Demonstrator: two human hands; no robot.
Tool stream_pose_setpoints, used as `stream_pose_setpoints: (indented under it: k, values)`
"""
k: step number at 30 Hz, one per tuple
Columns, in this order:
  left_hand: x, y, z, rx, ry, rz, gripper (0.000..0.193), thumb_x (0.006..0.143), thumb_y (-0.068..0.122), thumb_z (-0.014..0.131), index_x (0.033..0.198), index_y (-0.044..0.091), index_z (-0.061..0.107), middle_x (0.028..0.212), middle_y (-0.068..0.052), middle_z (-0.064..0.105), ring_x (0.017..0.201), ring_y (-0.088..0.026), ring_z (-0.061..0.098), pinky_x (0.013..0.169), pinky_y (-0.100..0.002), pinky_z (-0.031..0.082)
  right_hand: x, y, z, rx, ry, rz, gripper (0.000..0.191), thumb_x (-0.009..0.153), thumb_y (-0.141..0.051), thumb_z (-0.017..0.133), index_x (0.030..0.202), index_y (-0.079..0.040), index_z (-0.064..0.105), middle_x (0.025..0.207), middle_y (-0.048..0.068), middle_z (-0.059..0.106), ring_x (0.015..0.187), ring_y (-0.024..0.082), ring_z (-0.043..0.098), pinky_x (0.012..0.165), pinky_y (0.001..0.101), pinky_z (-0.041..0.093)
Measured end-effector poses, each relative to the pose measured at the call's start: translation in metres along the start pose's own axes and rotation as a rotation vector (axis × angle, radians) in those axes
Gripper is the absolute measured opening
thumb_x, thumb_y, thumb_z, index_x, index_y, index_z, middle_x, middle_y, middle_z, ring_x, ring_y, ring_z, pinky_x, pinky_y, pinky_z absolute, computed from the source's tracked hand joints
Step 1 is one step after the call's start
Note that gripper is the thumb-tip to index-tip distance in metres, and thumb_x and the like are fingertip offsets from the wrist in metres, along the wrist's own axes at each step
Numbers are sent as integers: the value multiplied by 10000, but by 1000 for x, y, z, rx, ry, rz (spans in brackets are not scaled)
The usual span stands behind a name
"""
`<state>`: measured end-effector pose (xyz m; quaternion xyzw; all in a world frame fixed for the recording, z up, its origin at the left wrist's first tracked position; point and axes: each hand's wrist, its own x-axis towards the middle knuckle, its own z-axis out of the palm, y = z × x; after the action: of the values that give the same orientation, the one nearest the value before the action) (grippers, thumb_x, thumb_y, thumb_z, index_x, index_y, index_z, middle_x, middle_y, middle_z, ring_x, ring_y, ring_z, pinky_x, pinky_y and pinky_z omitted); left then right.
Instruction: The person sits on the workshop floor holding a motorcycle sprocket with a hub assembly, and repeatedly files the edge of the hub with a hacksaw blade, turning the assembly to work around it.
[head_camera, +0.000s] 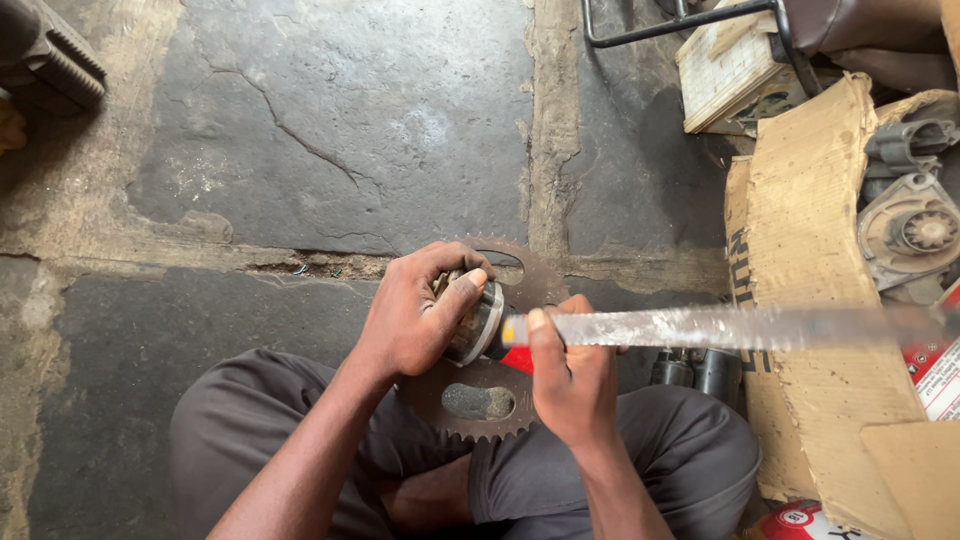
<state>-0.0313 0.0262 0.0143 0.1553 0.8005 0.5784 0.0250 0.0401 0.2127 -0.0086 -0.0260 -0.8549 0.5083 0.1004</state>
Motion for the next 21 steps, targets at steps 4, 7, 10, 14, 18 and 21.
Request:
stream_pose_setpoints:
  k: [4, 7, 10, 14, 18, 21]
  values:
    - [1, 0, -1, 20, -9, -27, 304, 889, 283, 603, 1003, 31, 728, 963, -149, 751, 923, -294, 736, 825, -369, 541, 0, -2, 0, -213, 46, -160, 302, 1012, -184, 550, 754, -29, 577, 776, 65, 543, 686, 192, 548, 739, 438, 402]
    - [1, 0, -1, 8, -7, -3, 302, 895, 282, 602, 1011, 32, 728, 984, -150, 751, 944, -296, 735, 839, -371, 541, 1, -4, 1, -147, 65, -100, 282, 1008, -178, 545, 774, -22, 571, 751, 70, 544, 682, 199, 544, 672, 407, 433]
    - [1, -2, 0, 10, -7, 1, 302, 892, 282, 602, 1011, 34, 730, 982, -153, 748, 937, -300, 734, 835, -374, 542, 1, -3, 1, -84, 48, -185, 258, 1005, -167, 544, 800, -11, 547, 765, 83, 530, 712, 205, 532, 656, 396, 435]
    - [0, -3, 0, 11, -4, -4, 304, 893, 283, 603, 1016, 36, 733, 988, -154, 750, 937, -304, 735, 833, -378, 541, -1, 5, 0, -16, 39, -68, 288, 1005, -187, 556, 779, -11, 523, 712, 56, 506, 638, 155, 519, 598, 352, 423]
    - [0, -2, 1, 13, -1, 2, 308, 899, 287, 608, 1022, 36, 739, 980, -152, 745, 938, -285, 729, 837, -372, 542, -2, 16, -3, 283, -28, 158, 265, 965, -186, 568, 747, -37, 576, 609, 7, 441, 560, 127, 388, 508, 328, 318]
    - [1, 0, 1, -34, -20, -89, 320, 874, 295, 602, 1006, 37, 737, 901, -135, 742, 853, -250, 737, 794, -360, 558, 0, 23, -3, 726, 420, 283, 272, 966, -151, 607, 737, -5, 621, 702, 8, 565, 621, 97, 444, 558, 296, 330]
